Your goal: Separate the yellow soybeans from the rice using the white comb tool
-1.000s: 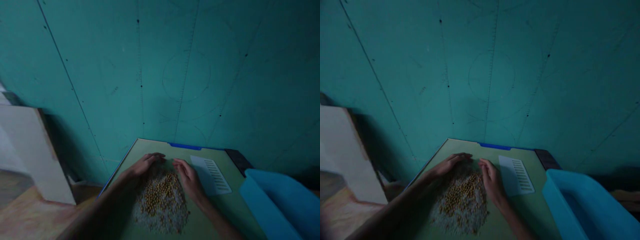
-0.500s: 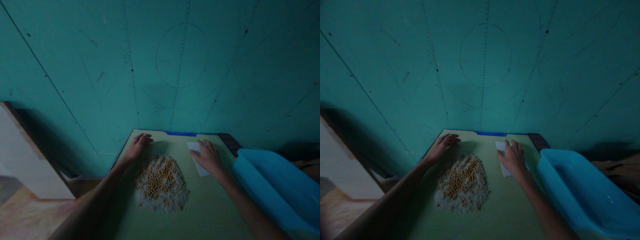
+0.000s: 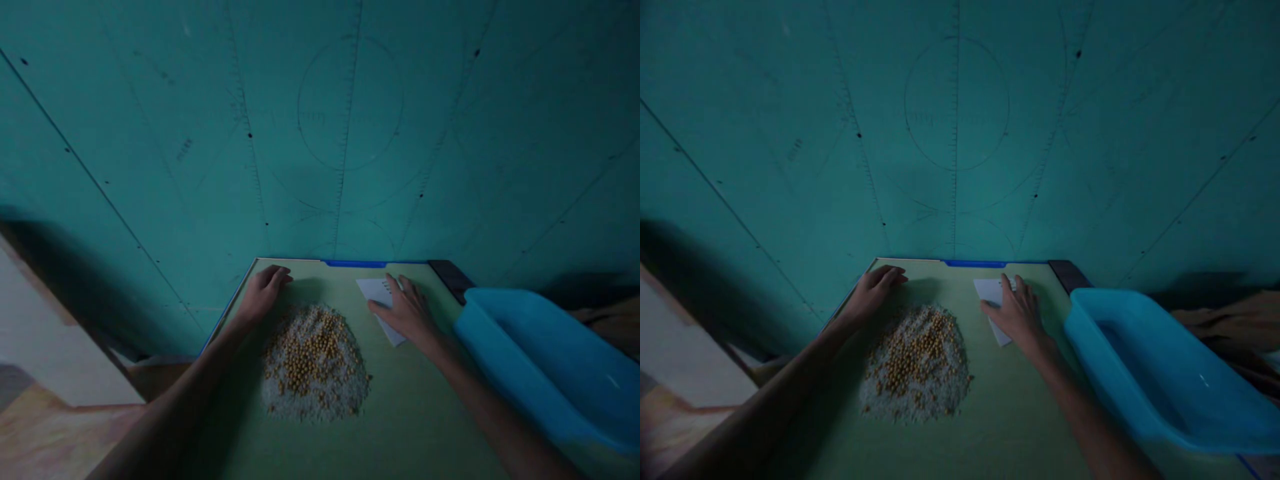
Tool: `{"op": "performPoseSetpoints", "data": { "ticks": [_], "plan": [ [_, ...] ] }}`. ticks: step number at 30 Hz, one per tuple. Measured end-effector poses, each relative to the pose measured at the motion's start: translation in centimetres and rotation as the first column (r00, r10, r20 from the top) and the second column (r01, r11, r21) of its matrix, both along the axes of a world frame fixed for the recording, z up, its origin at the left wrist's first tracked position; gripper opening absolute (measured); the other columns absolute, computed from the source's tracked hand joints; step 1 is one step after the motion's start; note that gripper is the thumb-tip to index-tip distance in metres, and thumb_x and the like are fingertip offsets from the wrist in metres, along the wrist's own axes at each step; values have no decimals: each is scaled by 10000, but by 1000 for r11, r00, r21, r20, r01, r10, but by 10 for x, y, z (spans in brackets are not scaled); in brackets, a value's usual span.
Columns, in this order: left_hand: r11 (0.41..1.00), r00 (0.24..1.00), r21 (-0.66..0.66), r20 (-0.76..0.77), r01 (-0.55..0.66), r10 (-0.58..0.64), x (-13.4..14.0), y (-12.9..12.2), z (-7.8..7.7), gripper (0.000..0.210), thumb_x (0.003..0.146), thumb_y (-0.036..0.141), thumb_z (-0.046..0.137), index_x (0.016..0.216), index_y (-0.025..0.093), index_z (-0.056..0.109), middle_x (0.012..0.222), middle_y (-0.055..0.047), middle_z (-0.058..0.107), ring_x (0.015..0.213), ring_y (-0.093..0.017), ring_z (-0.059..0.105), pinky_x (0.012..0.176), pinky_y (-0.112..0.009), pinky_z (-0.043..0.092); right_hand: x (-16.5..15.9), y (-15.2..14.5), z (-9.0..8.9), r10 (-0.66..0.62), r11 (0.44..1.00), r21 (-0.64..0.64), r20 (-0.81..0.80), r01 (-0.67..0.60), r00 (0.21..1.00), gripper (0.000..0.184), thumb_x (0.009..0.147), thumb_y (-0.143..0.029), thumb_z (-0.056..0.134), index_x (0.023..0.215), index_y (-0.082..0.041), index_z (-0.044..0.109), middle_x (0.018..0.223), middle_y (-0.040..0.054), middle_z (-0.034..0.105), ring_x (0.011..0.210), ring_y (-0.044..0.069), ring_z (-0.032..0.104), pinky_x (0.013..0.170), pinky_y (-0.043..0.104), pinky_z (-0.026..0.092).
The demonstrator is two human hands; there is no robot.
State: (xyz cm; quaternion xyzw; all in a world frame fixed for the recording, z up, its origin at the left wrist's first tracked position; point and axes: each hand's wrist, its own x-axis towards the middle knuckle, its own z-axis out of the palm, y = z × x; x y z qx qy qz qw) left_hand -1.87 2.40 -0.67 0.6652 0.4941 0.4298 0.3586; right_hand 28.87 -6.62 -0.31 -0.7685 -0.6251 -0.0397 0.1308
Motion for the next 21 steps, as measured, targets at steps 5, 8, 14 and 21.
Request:
{"op": "performPoseSetpoints", "data": {
  "ticks": [5,8,14,21],
  "plan": [
    [994,988,88,-132,-65,76,-4,2,-2,406,965,448,432,1034,140,688,994,-9,703,937,-153,631,836,-277,453,1,2,-6,118,993,29,-72,-116,990,742,832,-574,561,1426,-139,469,1514,185,374,1337,331,432,1072,424,376],
    [990,983,100,-143,-102,116,-9,4,-5,404,958,441,433,1006,137,695,1032,-21,702,979,-172,642,867,-296,452,-2,-3,-3,46,999,-8,16,-46,999,815,810,-671,536,1440,-161,453,1450,205,448,1306,394,431,1029,544,372],
    [988,976,107,-177,-112,129,-8,4,-4,421,946,461,438,1048,136,684,958,-16,705,907,-162,642,807,-281,456,-9,-8,6,-8,997,-81,57,13,998,938,788,-732,496,1462,-89,399,1318,236,548,1222,425,455,939,612,386],
    [986,963,122,-231,-110,136,-3,-1,1,428,931,441,420,1043,115,674,944,-37,707,852,-169,641,753,-294,452,-8,-3,1,29,999,-23,14,-29,999,854,761,-674,568,1394,-111,461,1260,208,557,1184,398,467,909,522,397]
  ]
}}
